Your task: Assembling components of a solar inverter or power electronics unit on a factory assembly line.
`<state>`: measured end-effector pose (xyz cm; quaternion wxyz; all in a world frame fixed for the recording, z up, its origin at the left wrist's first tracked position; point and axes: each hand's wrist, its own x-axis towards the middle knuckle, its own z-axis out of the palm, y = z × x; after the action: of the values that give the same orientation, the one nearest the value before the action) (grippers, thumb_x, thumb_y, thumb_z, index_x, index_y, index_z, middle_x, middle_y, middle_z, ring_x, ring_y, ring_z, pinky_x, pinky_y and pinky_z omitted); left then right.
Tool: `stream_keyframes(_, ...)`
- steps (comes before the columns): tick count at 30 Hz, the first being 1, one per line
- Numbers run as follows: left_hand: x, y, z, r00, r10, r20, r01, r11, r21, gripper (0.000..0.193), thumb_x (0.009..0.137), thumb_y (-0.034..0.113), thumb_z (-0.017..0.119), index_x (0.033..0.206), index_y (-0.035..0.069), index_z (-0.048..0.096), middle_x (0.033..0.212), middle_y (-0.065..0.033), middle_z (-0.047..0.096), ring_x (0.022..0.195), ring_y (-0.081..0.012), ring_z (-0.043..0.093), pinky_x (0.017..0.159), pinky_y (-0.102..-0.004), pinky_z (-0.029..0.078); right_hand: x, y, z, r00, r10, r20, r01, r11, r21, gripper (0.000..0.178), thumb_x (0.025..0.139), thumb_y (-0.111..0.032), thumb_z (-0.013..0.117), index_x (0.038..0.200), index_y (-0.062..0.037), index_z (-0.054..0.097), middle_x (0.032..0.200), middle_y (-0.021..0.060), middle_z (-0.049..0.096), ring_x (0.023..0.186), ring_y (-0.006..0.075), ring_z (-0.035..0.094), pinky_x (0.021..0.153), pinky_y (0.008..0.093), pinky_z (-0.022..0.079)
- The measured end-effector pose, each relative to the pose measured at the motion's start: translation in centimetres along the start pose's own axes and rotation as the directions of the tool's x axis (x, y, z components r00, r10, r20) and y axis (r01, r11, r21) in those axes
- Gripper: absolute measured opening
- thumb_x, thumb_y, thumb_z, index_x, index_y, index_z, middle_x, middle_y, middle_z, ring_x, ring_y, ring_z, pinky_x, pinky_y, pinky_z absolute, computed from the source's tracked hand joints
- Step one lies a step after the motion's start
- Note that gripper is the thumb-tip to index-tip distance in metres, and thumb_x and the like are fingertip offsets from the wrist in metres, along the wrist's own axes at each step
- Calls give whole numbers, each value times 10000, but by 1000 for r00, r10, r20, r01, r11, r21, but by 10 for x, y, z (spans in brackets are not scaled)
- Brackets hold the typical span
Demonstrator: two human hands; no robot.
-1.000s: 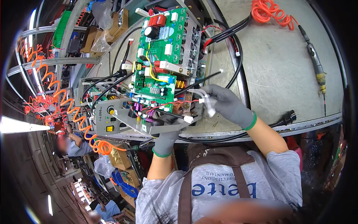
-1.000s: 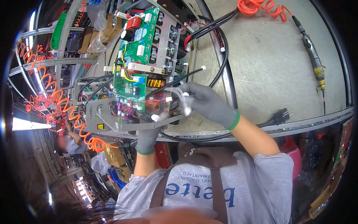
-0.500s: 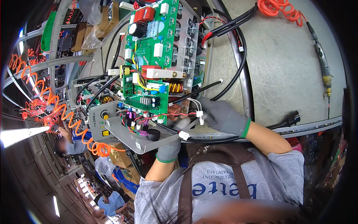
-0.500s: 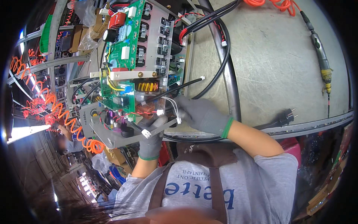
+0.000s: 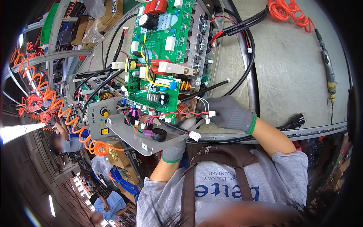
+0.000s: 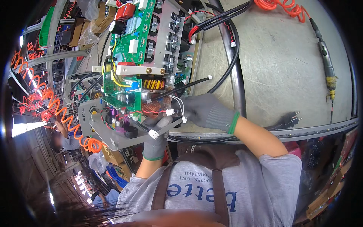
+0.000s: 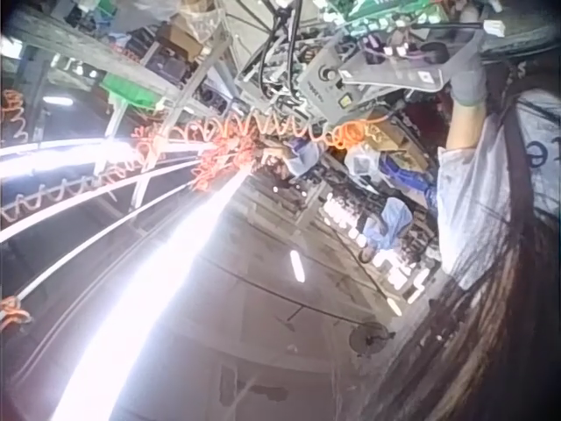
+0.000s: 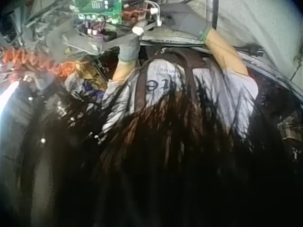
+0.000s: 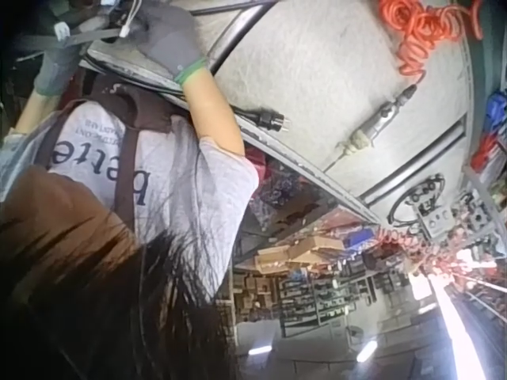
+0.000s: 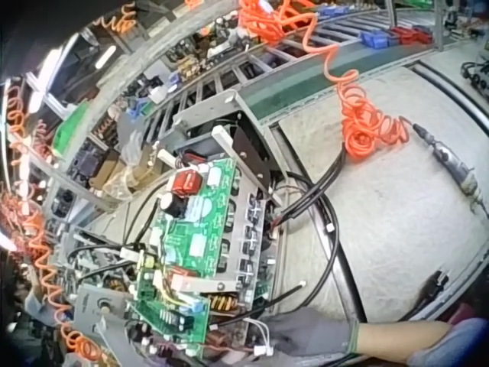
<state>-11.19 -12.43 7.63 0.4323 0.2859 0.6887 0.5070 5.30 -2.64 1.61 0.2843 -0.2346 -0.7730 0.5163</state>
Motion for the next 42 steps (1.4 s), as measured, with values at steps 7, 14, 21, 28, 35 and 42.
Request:
stream_keyframes(7, 3, -7, -5, 994, 103, 42, -102, 994, -25, 189, 840, 134, 688, 950, -19, 677, 761, -48, 645, 597, -83, 567, 502, -205, 409, 5, 0, -6, 994, 72, 83, -69, 997, -40, 201, 834, -203, 650, 1018, -124, 666, 847, 127, 655, 774, 340, 646, 685, 431, 521)
stream_keyframes(14, 12, -16, -8, 836, 524, 162, -540, 736, 408, 164, 864, 153, 674, 831, -6, 692, 767, -74, 652, 620, -117, 599, 511, -213, 434, 19, 7, -21, 921, 164, 354, -103, 977, -184, 171, 861, -278, 629, 931, -126, 668, 762, 140, 644, 714, 335, 641, 631, 441, 501)
stream_keyframes(21, -3, 0, 2, 998, 53, 18, -54, 995, 85, 167, 855, 168, 697, 910, 13, 666, 762, -19, 620, 576, -77, 522, 469, -212, 369, 8, 5, -1, 998, 29, 49, -20, 984, -175, 147, 851, -275, 624, 891, -137, 658, 710, 124, 620, 670, 326, 633, 595, 438, 493)
stream_keyframes(28, 7, -4, -13, 990, -53, 134, 60, 997, -46, 185, 827, 86, 704, 984, 26, 624, 873, -53, 666, 763, -145, 624, 646, -258, 494, 13, 0, 1, 967, 87, 239, 16, 918, -397, 159, 825, -208, 623, 942, -101, 629, 811, 119, 624, 688, 310, 633, 600, 423, 498)
stream_keyframes(35, 10, -19, -32, 987, -120, 109, 91, 966, 244, 598, 747, 52, 789, 1281, 25, 519, 1228, -118, 581, 1100, -216, 578, 895, -365, 520, 10, -11, -26, 985, -171, 29, 167, 884, -436, 279, 701, -149, 656, 979, -157, 633, 943, 52, 604, 864, 261, 621, 678, 408, 486)
stream_keyframes(42, 14, -31, -51, 968, -138, 211, 91, 971, 220, 346, 922, 99, 610, 1249, 53, 506, 1249, -134, 542, 1078, -227, 571, 906, -381, 525, 42, -18, -20, 944, -69, 323, 212, 876, -434, 158, 816, -188, 563, 843, -39, 608, 670, 153, 600, 657, 358, 634, 565, 444, 512)
